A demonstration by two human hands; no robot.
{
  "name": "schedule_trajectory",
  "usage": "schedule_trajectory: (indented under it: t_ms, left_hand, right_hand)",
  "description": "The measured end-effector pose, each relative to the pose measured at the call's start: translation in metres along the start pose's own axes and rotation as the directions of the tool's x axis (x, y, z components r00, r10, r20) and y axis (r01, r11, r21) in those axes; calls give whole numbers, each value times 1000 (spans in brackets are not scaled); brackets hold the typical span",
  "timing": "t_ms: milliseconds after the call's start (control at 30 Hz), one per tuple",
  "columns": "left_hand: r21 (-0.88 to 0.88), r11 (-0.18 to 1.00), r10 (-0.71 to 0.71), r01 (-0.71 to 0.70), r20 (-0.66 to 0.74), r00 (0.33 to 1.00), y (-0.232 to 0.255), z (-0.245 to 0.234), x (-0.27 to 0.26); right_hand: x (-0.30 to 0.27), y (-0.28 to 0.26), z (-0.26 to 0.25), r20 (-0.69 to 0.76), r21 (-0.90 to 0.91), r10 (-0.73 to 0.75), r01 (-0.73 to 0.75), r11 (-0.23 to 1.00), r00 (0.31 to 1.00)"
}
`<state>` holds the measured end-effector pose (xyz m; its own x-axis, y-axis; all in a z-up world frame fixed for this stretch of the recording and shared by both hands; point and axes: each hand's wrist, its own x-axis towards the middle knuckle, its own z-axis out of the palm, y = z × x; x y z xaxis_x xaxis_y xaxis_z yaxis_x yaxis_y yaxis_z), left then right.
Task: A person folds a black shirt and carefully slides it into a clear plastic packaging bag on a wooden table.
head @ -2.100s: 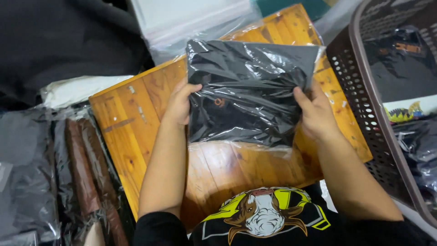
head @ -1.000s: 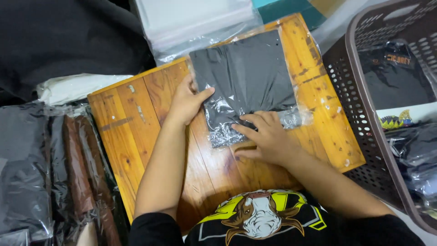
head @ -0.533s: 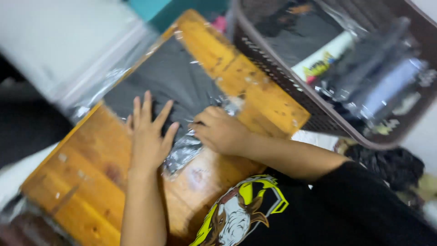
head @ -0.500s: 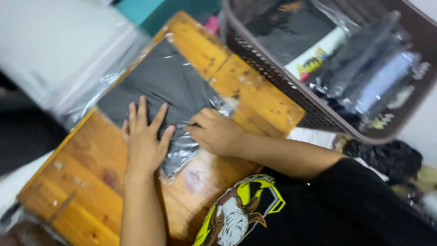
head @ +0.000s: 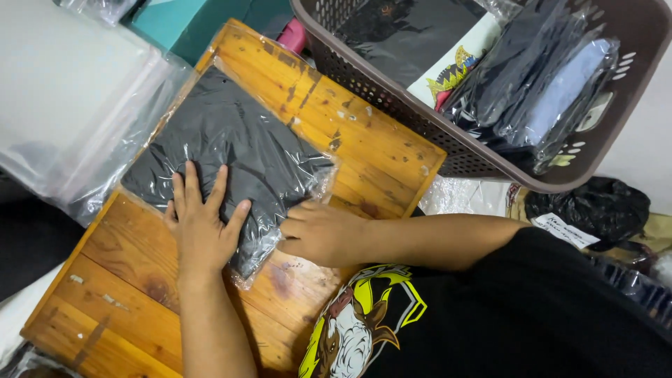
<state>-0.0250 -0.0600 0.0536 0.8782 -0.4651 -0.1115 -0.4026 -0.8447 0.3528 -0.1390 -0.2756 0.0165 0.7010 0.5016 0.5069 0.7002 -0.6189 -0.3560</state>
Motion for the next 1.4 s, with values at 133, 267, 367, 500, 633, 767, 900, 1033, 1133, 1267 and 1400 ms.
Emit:
schedule_trajectory:
  t_ms: [133,267,367,500,633,767,900,1033,1133,1267,1400]
  left_hand:
    - [-9,1000,-14,14,25,1000,-1,-2,-1]
    - [-11,1000,-29,29,32,999,-1,-3,-2]
    - [-10,1000,-19,19,-4,1000,-1,-2,-3]
    - [-7,999,50,-52,-137,989,-8,11,-1]
    - [-25,996,84,-91,-202,976,-6,7,-7]
    - [-40,994,93,-105,-233,968,-5,3,-10]
    - [-47,988,129,-146,-257,958,-7,9,-10]
    - [36,948,301,-315,-418,857,-7,11,-8]
    - [-176,827,401,-534,-483,779,29,16,-15]
    - [-158,847,414,-508,-405,815,65,7,-38]
    - [51,906,405,-421,-397,824,65,17,-40]
  right_hand:
    - [-19,-4,-7,52,-21,-104,105,994,993]
    - [-47,3,-6,158,-3,-83,85,996,984]
    - [-62,12,-10,224,9,-72,71,997,972]
    - [-54,14,-42,263,57,96,-114,992,960]
    - [-47,21,-69,119,-259,236,-199,945,965]
    - [-48,11,-83,123,-261,347,-307,915,930]
    - [-46,1,-90,53,-296,340,-311,903,939]
    - [-55,4,-81,-56,-343,264,-267,900,963]
    - [-48,-1,-86,-63,-416,263,-265,870,963]
    - [-38,-5,-80,-46,-309,267,-268,912,963]
    - [-31,-11,-77,-36,-420,237,-230,878,971]
